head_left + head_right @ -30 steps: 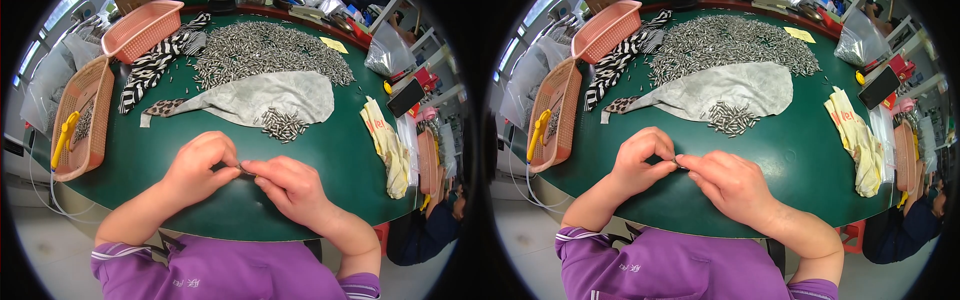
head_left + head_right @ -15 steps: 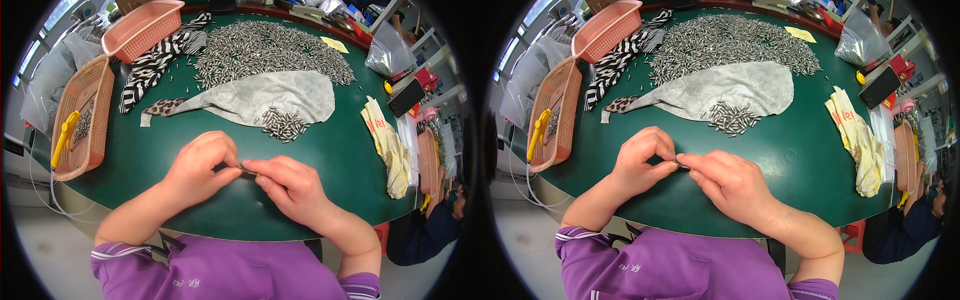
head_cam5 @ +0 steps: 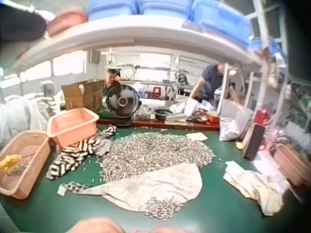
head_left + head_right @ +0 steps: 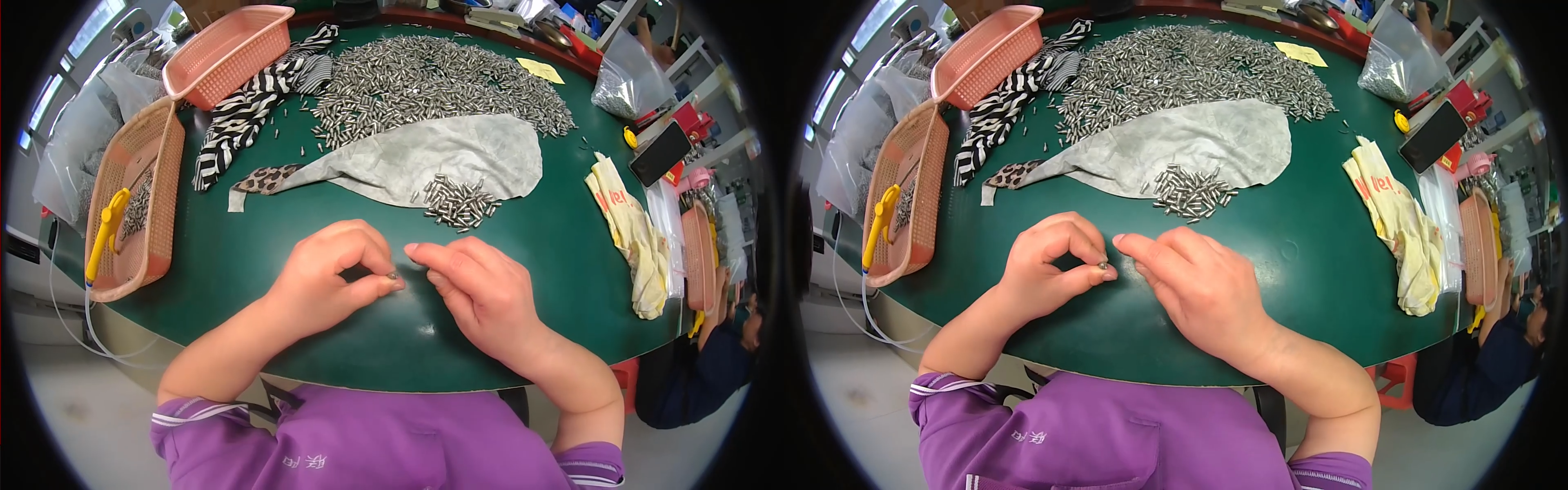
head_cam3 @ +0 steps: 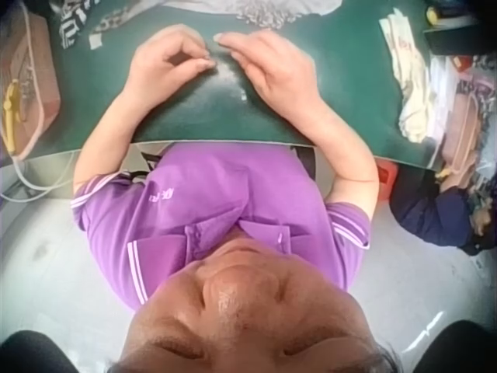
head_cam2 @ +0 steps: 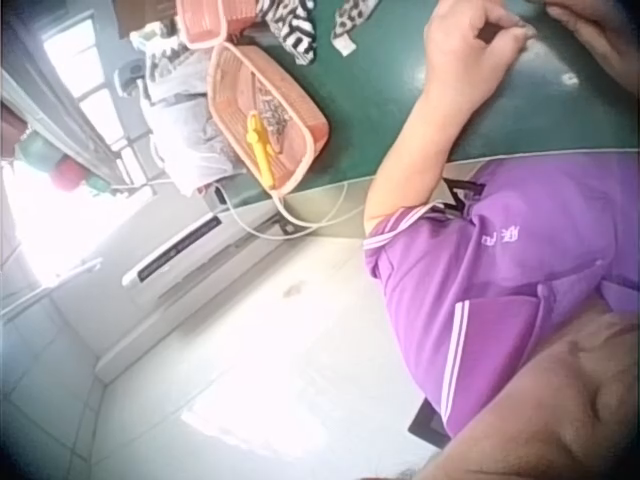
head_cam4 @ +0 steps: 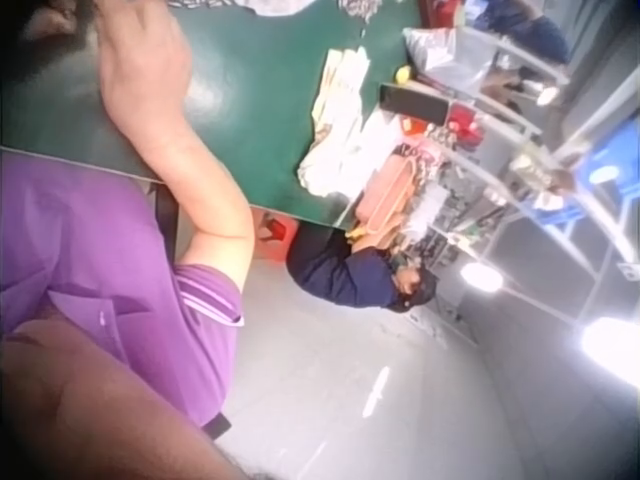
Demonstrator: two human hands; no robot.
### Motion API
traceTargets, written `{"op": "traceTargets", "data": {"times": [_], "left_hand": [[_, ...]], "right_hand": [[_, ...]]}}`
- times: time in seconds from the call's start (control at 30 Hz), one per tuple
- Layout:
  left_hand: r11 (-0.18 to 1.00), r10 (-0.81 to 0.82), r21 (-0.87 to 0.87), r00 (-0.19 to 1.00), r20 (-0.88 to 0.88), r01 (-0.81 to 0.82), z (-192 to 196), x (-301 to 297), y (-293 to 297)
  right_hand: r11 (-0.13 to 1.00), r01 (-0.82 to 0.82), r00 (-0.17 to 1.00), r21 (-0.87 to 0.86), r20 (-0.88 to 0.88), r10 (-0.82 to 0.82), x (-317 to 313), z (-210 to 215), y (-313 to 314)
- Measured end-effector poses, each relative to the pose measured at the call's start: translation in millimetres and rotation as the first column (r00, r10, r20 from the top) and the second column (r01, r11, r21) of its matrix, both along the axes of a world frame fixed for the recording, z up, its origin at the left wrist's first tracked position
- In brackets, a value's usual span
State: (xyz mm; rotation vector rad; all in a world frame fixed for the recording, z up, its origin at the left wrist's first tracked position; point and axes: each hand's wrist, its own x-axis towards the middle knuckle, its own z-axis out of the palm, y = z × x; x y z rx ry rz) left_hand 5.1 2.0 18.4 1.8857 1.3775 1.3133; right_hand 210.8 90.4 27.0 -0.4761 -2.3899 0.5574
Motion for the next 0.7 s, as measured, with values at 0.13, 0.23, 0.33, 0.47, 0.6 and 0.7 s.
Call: {"op": "traceTargets", "data": {"times": [0.13,0.23,0.33,0.47,0.6,0.7], "left_hand": [[0.999,0.044,-0.002,0.998,0.054,-0.044,-2,0,0],[0.998,0.055,0.024,0.998,0.038,-0.056,-1,-1,-1],[0.998,0.059,0.021,0.997,0.044,-0.06,-2,-2,-1],[0.998,0.048,0.041,0.998,0.05,-0.05,-6,-2,0],[0.999,0.042,0.024,0.997,0.071,-0.044,-5,-1,0],[0.999,0.044,0.02,0.995,0.085,-0.046,-5,-1,-1]], "right_hand": [[1.0,-0.006,0.999,-0.015,-0.041,0.005,-2,-5,2],[0.99,0.032,0.999,-0.135,0.014,-0.03,1,7,-3],[0.997,-0.012,0.999,-0.078,0.032,0.015,3,6,-2],[0.989,-0.112,0.992,0.093,0.066,0.106,6,5,0],[0.986,-0.098,0.994,0.136,0.062,0.09,5,3,-1],[0.995,-0.007,1.0,0.099,0.025,0.005,3,1,1]]}}
